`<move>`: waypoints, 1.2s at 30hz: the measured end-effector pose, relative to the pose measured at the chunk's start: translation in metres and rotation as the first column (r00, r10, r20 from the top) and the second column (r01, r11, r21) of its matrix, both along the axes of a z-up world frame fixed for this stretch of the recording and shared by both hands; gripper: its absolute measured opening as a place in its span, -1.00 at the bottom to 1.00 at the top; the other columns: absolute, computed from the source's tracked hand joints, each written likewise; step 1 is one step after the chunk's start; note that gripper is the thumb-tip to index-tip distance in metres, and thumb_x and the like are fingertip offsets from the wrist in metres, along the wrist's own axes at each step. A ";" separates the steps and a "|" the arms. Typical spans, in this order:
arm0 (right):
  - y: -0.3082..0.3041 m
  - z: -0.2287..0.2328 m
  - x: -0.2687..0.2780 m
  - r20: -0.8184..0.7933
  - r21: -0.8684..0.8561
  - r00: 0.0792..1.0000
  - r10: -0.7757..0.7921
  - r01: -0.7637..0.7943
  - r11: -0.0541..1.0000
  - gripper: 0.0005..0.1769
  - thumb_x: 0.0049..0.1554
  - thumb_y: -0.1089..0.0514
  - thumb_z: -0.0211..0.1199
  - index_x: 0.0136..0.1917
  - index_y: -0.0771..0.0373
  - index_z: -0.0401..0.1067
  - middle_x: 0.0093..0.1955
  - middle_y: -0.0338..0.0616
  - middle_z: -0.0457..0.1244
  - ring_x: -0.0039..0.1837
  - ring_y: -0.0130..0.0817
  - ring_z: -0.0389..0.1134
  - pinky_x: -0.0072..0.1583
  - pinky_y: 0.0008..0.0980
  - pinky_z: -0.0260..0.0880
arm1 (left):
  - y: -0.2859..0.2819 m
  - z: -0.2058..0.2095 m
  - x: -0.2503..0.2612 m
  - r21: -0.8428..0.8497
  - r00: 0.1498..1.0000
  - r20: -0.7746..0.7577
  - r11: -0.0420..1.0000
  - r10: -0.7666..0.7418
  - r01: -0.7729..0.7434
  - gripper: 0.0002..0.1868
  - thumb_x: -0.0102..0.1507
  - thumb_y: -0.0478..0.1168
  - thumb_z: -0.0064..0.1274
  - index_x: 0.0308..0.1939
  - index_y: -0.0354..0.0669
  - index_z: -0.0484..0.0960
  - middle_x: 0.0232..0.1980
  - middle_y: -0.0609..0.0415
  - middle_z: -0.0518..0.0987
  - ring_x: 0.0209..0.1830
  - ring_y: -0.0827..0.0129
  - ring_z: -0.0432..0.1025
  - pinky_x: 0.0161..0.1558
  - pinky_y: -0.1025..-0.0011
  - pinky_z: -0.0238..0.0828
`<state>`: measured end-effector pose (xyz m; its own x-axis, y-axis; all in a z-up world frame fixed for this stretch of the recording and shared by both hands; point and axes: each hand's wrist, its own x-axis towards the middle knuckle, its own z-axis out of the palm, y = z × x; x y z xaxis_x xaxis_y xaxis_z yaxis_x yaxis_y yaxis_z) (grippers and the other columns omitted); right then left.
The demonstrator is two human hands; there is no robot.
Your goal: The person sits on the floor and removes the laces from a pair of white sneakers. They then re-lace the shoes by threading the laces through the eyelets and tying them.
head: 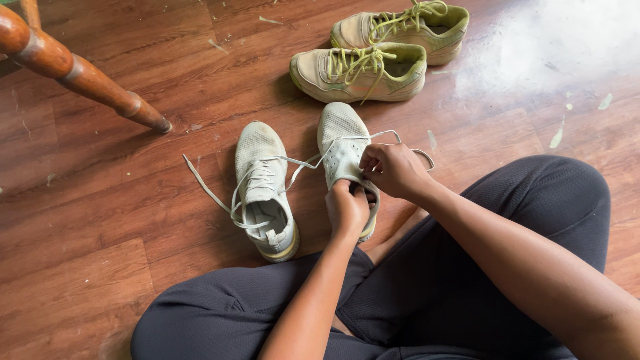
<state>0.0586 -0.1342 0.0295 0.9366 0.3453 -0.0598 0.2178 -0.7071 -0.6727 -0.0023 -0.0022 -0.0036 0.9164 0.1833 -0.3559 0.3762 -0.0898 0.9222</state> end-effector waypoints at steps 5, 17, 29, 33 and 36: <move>0.002 0.005 -0.006 0.064 0.053 0.998 0.020 -0.023 0.998 -0.82 -0.09 0.26 0.41 -0.17 0.27 0.52 -0.24 -0.09 0.43 -0.19 -0.31 0.52 -0.11 -0.33 0.52 | 0.002 -0.002 0.000 -0.025 1.000 0.013 0.999 0.024 -0.023 -0.88 0.28 -0.44 0.01 -0.30 -0.45 0.65 -0.43 -0.07 0.69 -0.53 0.34 0.63 -0.48 0.41 0.58; 0.012 0.039 -0.021 0.067 -0.193 0.991 0.120 -0.105 0.976 -0.46 -0.19 -0.02 0.48 0.02 0.16 0.40 0.00 -0.10 0.41 0.05 -0.03 0.45 -0.03 -0.07 0.44 | 0.011 0.007 0.000 0.185 0.990 0.111 0.981 -0.088 0.067 -0.83 0.23 -0.36 0.00 -0.37 -0.32 0.69 -0.53 -0.09 0.64 -0.52 0.18 0.62 -0.37 0.27 0.52; 0.016 0.028 -0.016 0.369 -0.239 0.929 -0.014 0.109 0.965 -0.26 -0.36 0.04 0.55 0.08 0.20 0.37 0.06 0.07 0.25 0.14 0.22 0.36 0.08 0.05 0.36 | 0.012 0.023 -0.006 0.483 0.908 0.357 0.876 -0.218 0.020 -0.79 0.21 -0.40 -0.02 -0.19 -0.29 0.73 -0.21 -0.29 0.64 -0.21 -0.15 0.57 -0.14 0.08 0.50; 0.015 0.028 -0.017 0.115 -0.269 0.984 -0.138 0.165 0.949 -0.29 -0.23 0.07 0.51 0.17 0.20 0.33 0.17 0.11 0.21 0.10 0.18 0.37 0.05 0.04 0.41 | 0.020 0.050 -0.015 0.611 0.886 0.312 0.787 -0.343 0.089 -0.75 0.21 -0.42 -0.04 -0.11 -0.30 0.70 -0.07 -0.27 0.63 -0.17 -0.16 0.56 -0.12 0.05 0.50; 0.013 0.026 -0.016 0.164 -0.259 0.976 -0.145 0.184 0.948 -0.26 -0.22 0.06 0.53 0.18 0.22 0.30 0.14 0.17 0.21 0.10 0.23 0.37 0.03 0.06 0.43 | 0.036 0.075 -0.021 0.657 0.899 0.224 0.740 -0.376 0.146 -0.77 0.23 -0.40 -0.03 -0.15 -0.24 0.73 -0.10 -0.23 0.63 -0.17 -0.13 0.56 -0.13 0.04 0.49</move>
<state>0.0427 -0.1216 0.0560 0.9846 0.1748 0.0074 0.1616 -0.8923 -0.4215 -0.0228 0.0343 0.0715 0.9975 -0.0106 0.0694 -0.0556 -0.7224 0.6893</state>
